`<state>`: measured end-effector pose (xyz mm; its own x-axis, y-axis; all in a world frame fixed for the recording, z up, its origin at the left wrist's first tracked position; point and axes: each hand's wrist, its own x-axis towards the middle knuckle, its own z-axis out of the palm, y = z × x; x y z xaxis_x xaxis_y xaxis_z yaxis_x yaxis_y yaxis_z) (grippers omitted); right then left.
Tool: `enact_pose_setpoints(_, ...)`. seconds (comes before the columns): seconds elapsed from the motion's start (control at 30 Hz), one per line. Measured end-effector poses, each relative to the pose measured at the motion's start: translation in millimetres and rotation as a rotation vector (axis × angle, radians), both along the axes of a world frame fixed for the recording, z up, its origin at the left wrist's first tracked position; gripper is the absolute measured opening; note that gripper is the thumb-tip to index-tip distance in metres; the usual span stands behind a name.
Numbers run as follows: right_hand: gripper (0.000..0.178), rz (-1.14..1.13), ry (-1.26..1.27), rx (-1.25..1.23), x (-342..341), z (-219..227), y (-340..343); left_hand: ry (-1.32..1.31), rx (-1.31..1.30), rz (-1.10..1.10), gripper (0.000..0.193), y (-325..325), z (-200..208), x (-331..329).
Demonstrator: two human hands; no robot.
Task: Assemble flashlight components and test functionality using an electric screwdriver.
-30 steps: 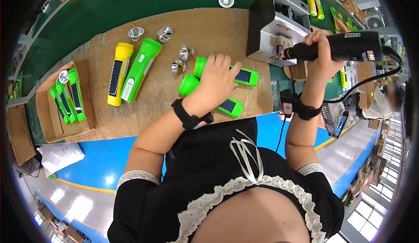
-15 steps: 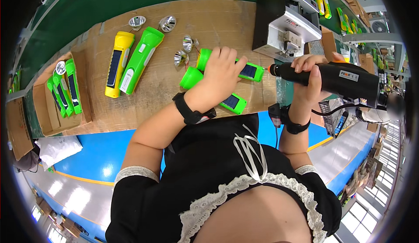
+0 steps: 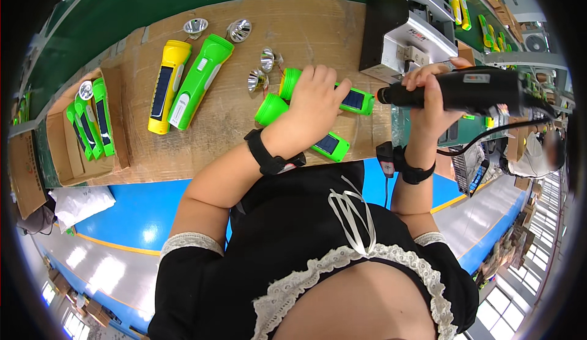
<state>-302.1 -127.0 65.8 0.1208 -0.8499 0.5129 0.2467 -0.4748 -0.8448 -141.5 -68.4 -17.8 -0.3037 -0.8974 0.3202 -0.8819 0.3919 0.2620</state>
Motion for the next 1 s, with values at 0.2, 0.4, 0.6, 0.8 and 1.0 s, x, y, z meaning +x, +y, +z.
enact_pose_setpoints(0.2, 0.041, 0.025, -0.028, -0.02, -2, -16, -2, -0.026, 0.006, -0.004, 0.053, -2, -2, -2)
enact_pose_setpoints(0.4, 0.043, -0.014, 0.07, -0.007, -2, -16, 0, -0.047, 0.01, -0.004, 0.051, -5, 1, -1)
enact_pose_setpoints(0.6, 0.056, 0.003, -0.145, -0.252, -19, 14, 1, -0.088, 0.056, 0.006, 0.05, -3, 2, 5)
enact_pose_setpoints(0.8, 0.062, -0.246, -0.183, -0.404, -34, 39, -26, -0.079, 0.101, 0.044, 0.055, 17, 14, 15)
enact_pose_setpoints(1.0, 0.047, -0.332, 0.131, -0.185, -27, 43, -38, -0.22, 0.148, 0.149, 0.05, 24, 40, 57)
